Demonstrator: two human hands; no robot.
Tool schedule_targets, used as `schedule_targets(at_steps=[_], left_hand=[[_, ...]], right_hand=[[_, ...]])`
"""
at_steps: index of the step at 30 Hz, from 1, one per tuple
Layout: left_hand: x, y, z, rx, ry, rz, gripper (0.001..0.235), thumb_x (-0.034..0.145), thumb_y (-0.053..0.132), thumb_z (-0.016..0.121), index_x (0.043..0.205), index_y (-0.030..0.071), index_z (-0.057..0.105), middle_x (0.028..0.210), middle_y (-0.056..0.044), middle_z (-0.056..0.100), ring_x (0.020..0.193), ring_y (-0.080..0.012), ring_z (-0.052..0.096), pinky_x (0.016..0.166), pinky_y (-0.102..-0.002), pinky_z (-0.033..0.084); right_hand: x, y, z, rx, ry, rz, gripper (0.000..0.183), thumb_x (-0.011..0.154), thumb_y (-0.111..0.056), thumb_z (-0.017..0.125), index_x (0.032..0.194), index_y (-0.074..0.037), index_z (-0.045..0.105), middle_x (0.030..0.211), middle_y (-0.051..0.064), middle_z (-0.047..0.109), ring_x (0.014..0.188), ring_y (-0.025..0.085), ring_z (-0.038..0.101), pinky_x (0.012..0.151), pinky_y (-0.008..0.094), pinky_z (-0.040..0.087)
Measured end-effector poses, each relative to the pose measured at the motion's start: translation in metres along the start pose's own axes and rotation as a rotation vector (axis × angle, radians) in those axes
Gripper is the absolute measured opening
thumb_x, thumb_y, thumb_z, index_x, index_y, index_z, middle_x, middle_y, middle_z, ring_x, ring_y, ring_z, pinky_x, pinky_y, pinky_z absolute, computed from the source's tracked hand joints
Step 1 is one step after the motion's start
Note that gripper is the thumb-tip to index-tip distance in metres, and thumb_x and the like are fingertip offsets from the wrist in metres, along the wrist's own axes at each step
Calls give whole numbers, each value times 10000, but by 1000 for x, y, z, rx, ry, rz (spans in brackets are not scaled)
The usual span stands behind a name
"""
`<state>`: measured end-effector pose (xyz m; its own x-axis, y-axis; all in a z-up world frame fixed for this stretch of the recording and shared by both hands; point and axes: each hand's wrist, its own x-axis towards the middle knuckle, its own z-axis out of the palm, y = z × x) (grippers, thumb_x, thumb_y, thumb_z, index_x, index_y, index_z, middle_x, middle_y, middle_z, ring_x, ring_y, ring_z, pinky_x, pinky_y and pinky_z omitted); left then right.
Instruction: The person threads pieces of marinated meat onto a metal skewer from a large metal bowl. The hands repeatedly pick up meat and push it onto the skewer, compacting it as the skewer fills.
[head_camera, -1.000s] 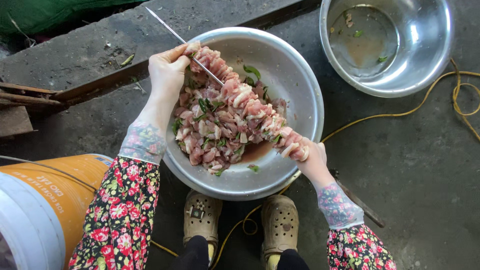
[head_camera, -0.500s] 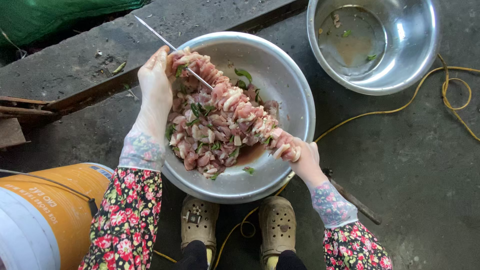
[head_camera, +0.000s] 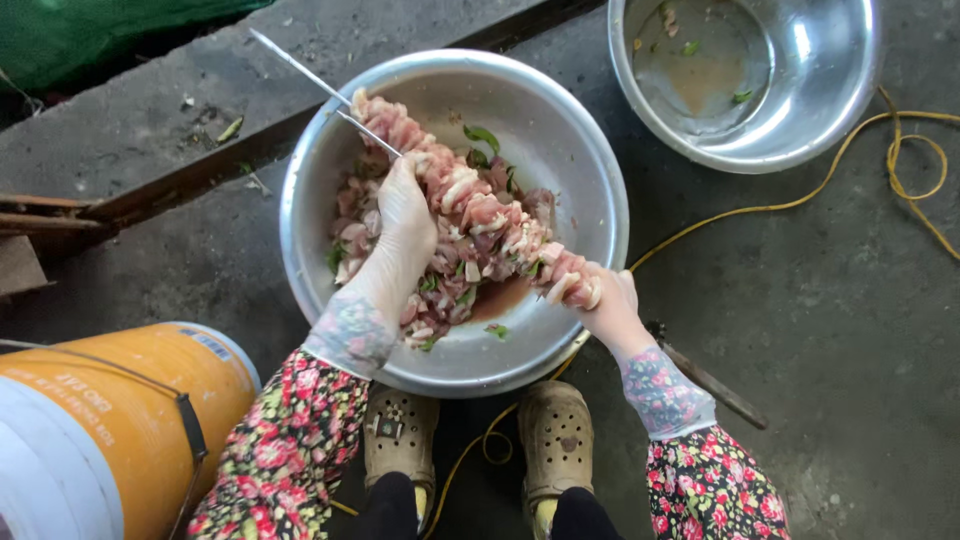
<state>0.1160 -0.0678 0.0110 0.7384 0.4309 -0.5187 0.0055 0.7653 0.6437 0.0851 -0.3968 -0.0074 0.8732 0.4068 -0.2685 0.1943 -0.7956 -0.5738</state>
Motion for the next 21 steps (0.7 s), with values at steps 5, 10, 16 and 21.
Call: schedule_targets(at_steps=[5, 10, 16, 21], left_hand=[[-15, -2, -22, 154, -154, -26, 296, 1014, 299, 532, 1055, 50, 687, 978, -51, 736, 889, -162, 690, 841, -335, 584], [-26, 62, -80, 1223, -16, 501, 180, 1000, 228, 626, 984, 100, 752, 926, -52, 761, 819, -173, 704, 796, -400, 571], [-28, 15, -101, 2036, -57, 694, 146, 676, 212, 811, 794, 133, 776, 907, -123, 728, 889, -327, 708, 753, -449, 562], [-19, 28, -119, 1801, -55, 599, 103, 866, 163, 725, 948, 166, 787, 922, -97, 748, 891, -323, 715, 801, -457, 547]], right_hand=[[-2, 20, 9, -75, 157, -228, 169, 743, -200, 745, 908, -207, 711, 875, 37, 731, 825, 311, 688, 722, 418, 454], [5, 28, 16, -116, 115, -185, 176, 764, -208, 778, 891, -159, 667, 837, 68, 710, 803, 334, 675, 702, 419, 454], [0, 21, 10, -76, 121, -161, 191, 748, -180, 786, 910, -156, 689, 788, 91, 702, 771, 352, 657, 724, 436, 457], [1, 13, 5, 18, 120, -164, 179, 769, -167, 764, 937, -160, 702, 840, 99, 716, 781, 350, 669, 715, 412, 491]])
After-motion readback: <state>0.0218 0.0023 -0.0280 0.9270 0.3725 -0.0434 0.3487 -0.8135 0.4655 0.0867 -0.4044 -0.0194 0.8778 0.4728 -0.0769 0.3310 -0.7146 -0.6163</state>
